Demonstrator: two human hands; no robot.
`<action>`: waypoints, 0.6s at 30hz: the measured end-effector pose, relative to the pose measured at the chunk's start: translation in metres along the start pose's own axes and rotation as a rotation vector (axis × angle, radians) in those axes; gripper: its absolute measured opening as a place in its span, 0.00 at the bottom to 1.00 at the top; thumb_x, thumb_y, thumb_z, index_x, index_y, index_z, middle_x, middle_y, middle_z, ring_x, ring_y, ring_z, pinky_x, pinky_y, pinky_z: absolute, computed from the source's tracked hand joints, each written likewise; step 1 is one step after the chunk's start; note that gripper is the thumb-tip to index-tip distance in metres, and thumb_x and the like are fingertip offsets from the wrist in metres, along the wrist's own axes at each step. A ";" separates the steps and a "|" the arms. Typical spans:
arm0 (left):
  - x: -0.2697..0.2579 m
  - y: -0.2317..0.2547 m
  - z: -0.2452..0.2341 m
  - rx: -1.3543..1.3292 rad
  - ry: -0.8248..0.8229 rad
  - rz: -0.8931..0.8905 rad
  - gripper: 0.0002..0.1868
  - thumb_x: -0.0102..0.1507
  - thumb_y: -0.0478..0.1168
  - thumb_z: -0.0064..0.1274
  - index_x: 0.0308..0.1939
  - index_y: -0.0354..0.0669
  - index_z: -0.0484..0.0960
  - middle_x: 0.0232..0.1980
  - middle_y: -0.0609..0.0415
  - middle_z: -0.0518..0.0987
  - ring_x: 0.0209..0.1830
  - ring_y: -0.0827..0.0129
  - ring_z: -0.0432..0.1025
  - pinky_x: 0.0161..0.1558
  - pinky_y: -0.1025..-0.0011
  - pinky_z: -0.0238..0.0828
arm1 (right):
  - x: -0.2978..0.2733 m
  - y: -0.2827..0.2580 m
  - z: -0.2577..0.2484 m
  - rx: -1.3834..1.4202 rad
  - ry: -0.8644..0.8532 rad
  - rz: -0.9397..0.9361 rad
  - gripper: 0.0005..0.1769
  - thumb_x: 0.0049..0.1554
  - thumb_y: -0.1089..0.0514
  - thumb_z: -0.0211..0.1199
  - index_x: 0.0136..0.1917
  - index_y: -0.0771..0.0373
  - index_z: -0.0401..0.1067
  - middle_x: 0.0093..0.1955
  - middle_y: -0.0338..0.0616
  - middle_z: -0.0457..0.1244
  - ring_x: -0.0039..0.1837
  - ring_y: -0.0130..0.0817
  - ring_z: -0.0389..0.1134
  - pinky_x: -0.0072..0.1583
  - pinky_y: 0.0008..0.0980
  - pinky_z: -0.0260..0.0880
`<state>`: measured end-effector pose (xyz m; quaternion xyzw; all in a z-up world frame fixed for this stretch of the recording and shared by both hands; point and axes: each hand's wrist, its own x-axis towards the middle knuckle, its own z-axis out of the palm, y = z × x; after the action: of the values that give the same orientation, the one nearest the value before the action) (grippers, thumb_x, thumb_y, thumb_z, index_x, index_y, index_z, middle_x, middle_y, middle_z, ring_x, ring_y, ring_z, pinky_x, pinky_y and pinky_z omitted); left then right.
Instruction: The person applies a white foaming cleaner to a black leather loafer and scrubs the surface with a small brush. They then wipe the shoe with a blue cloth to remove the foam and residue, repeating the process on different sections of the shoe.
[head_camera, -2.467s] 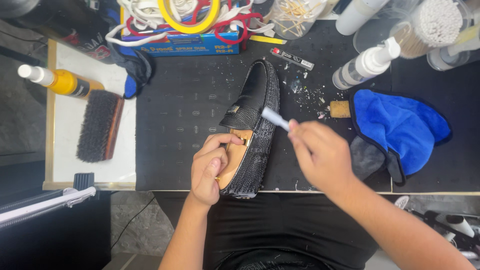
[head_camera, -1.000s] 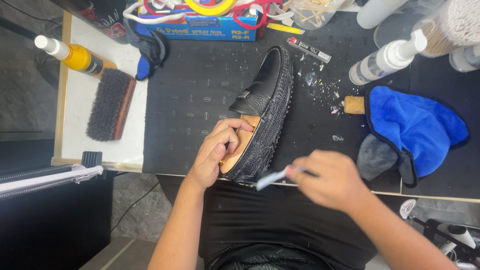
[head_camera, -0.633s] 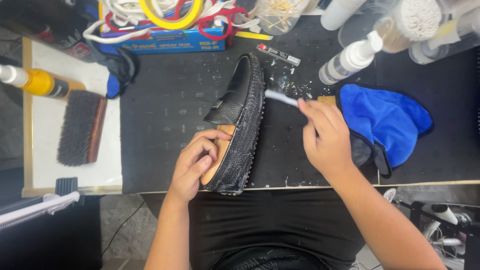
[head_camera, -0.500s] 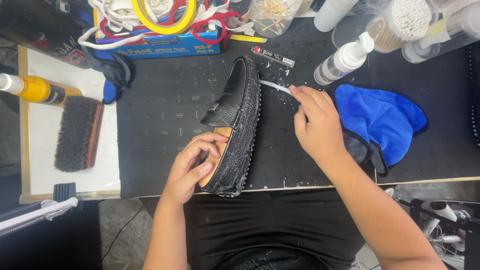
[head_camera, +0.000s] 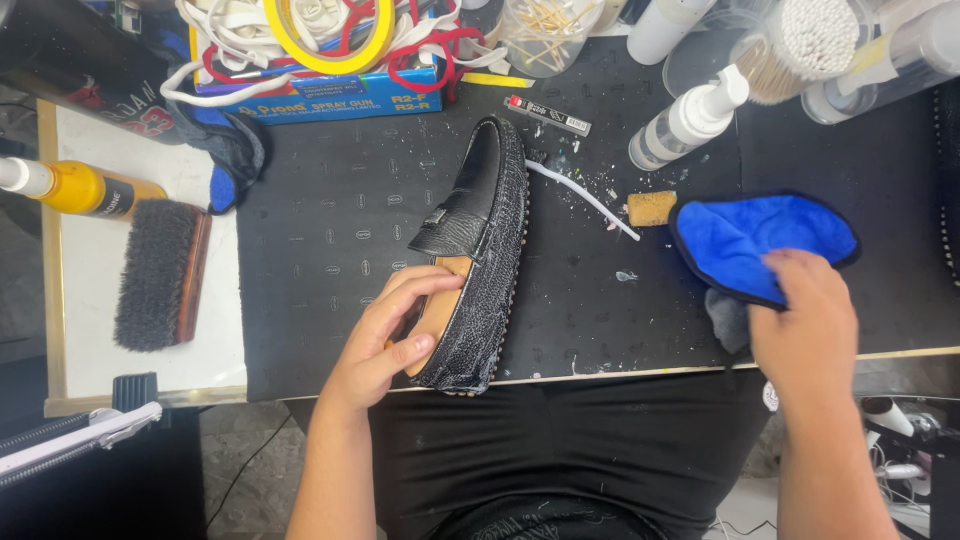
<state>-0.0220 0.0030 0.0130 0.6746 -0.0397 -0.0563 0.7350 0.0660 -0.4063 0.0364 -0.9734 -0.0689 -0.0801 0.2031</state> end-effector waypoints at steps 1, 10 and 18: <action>0.000 0.001 -0.001 -0.002 -0.015 -0.015 0.34 0.61 0.50 0.52 0.66 0.32 0.75 0.69 0.45 0.70 0.72 0.59 0.64 0.72 0.62 0.57 | -0.004 0.002 -0.004 0.120 0.032 0.094 0.21 0.59 0.63 0.64 0.66 0.63 0.72 0.63 0.54 0.66 0.65 0.40 0.67 0.68 0.35 0.65; 0.003 -0.003 0.001 -0.098 0.054 0.052 0.35 0.53 0.44 0.43 0.61 0.28 0.79 0.66 0.42 0.73 0.69 0.55 0.67 0.72 0.62 0.59 | 0.012 -0.059 0.025 0.940 0.129 -0.041 0.17 0.74 0.61 0.56 0.70 0.73 0.59 0.67 0.48 0.62 0.68 0.30 0.63 0.74 0.31 0.62; 0.004 -0.001 -0.006 0.111 0.068 0.176 0.36 0.46 0.46 0.38 0.52 0.28 0.82 0.59 0.37 0.80 0.66 0.49 0.70 0.75 0.58 0.58 | 0.125 -0.157 0.097 0.643 -0.235 -0.181 0.23 0.67 0.54 0.56 0.68 0.72 0.63 0.62 0.58 0.67 0.65 0.48 0.70 0.66 0.38 0.66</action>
<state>-0.0173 0.0084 0.0113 0.7098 -0.0767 0.0337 0.6994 0.1742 -0.2118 0.0315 -0.8521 -0.1997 0.0406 0.4820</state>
